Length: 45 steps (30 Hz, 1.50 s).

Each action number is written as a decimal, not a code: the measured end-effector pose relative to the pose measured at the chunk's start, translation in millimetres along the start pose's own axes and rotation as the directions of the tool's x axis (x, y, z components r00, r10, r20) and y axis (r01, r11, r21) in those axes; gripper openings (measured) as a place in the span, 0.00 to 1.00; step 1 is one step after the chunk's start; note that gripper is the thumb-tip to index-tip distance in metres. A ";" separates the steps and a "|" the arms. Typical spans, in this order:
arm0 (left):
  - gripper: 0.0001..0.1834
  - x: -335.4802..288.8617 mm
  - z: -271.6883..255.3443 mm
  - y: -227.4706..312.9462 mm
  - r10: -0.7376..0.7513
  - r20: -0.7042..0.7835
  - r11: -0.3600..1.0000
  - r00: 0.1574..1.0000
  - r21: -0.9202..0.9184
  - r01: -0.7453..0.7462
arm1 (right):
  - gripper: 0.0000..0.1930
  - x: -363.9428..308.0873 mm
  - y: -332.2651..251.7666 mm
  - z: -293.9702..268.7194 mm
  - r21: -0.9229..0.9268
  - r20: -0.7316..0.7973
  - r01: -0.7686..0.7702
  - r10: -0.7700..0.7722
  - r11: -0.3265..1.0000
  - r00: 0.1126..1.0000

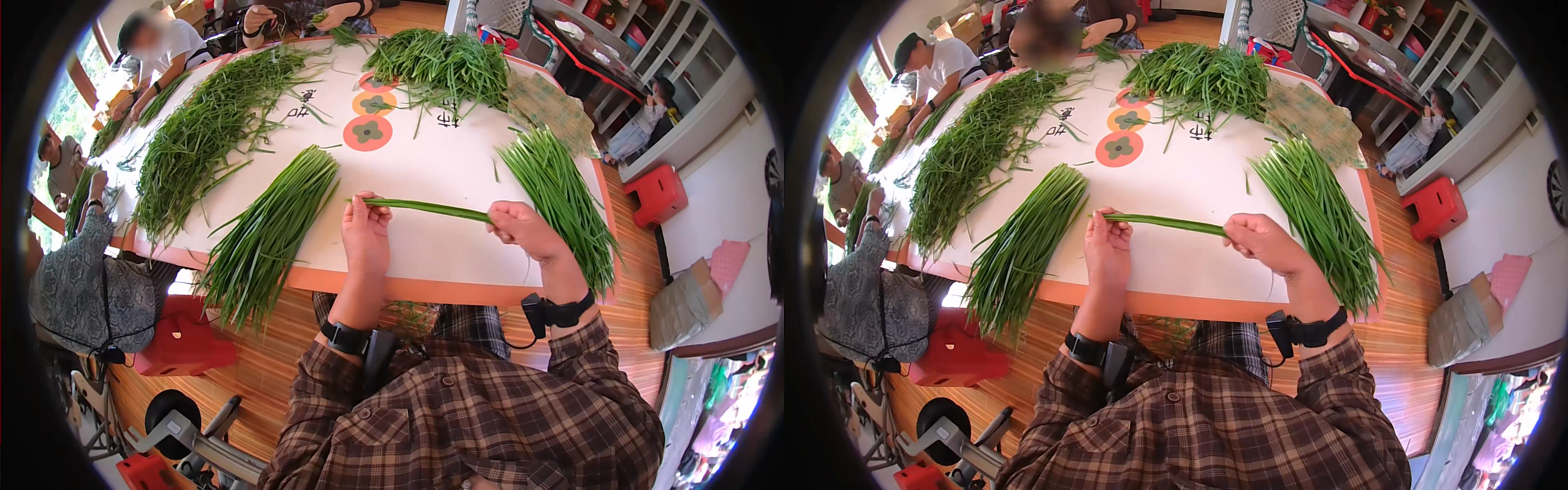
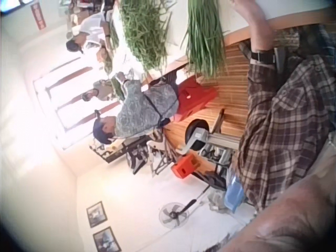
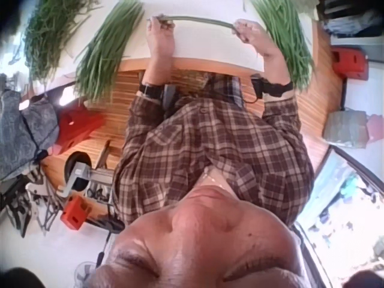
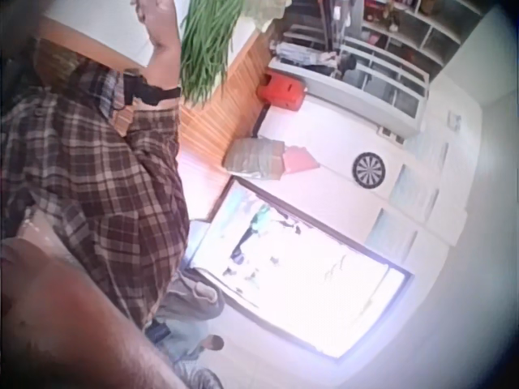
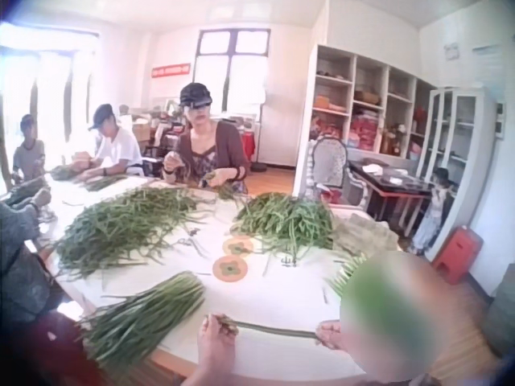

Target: The person sorts through bunches of long green vegetables, picking up individual stalks by hand and removing outer leaves.

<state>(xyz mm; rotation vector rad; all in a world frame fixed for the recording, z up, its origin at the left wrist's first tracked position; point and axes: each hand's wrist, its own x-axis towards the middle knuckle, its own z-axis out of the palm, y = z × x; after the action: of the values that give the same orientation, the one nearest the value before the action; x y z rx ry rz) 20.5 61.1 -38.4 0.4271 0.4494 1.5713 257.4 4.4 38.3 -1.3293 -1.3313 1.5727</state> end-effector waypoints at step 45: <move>0.11 -65.8 42.6 64.9 -0.207 0.094 0.802 0.974 0.587 0.114 | 0.11 27.8 22.9 129.8 0.026 0.378 0.142 -0.141 0.990 0.915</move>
<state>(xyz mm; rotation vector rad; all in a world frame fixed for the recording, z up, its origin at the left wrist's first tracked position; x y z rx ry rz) -9.1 -6.1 32.2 0.9484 0.8289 1.1996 128.2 -10.7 3.2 -0.9308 -1.6203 1.7853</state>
